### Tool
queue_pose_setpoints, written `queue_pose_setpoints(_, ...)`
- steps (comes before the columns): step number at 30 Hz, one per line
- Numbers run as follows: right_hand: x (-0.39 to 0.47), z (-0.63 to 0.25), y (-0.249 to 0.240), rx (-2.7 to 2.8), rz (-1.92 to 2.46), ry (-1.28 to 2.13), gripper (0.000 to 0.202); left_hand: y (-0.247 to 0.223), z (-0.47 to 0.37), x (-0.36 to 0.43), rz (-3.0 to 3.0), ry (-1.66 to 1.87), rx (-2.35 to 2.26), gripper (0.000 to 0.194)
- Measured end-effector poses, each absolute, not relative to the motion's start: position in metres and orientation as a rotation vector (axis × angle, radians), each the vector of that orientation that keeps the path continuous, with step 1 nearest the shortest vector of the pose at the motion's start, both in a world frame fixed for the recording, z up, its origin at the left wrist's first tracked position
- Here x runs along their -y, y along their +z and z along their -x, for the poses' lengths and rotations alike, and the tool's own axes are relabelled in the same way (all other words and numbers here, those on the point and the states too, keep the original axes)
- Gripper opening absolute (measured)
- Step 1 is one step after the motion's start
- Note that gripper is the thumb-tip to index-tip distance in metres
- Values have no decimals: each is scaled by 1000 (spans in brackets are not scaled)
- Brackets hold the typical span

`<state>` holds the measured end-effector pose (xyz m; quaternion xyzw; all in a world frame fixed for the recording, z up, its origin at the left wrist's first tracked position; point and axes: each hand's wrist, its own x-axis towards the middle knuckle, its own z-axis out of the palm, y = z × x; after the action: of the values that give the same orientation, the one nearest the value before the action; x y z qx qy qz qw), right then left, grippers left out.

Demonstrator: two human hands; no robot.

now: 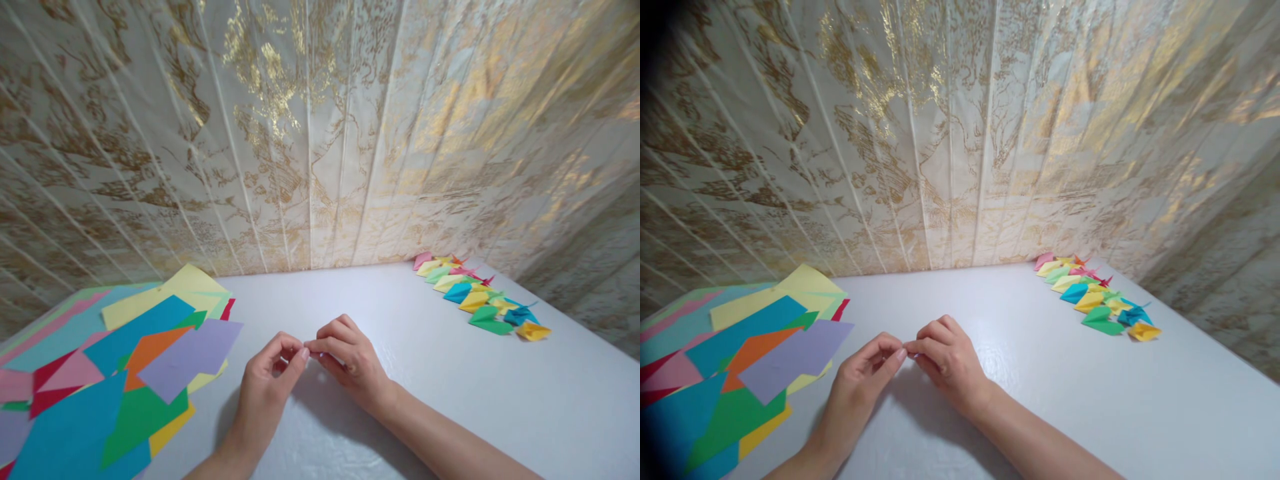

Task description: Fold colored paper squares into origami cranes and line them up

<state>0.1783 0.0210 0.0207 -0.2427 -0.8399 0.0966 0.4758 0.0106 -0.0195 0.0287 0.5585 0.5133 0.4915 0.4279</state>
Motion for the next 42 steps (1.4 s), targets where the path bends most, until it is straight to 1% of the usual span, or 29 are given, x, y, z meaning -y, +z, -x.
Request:
queue_pose_setpoints(9, -21, -179, 20, 2043, 641, 334, 19, 30, -13, 19, -1087, 1102, -1257, 32)
queue_pose_setpoints(17, -20, -181, 19, 2047, 613, 389, 20, 34, -10, 15, -910, 1037, -1083, 28)
queue_pose_setpoints(24, -16, -181, 23, 1912, 665, 627, 19, 32, -6, 11, -863, 975, -890, 27)
queue_pose_setpoints(27, -15, -179, 23, 1816, 695, 750, 16, 30, -5, 9, -930, 976, -888, 26)
queue_pose_setpoints(30, -15, -176, 22, 1691, 721, 909, 15, 32, -3, 8, -1136, 1013, -935, 26)
queue_pose_setpoints(33, -14, -173, 21, 1568, 745, 1064, 17, 38, -1, 10, -1385, 1067, -1023, 25)
queue_pose_setpoints(37, -13, -170, 18, 1434, 779, 1213, 21, 43, -2, 15, -1610, 1119, -1141, 18)
queue_pose_setpoints(42, -12, -166, 17, 1322, 785, 1376, 23, 40, -5, 18, -1673, 1182, -1215, 18)
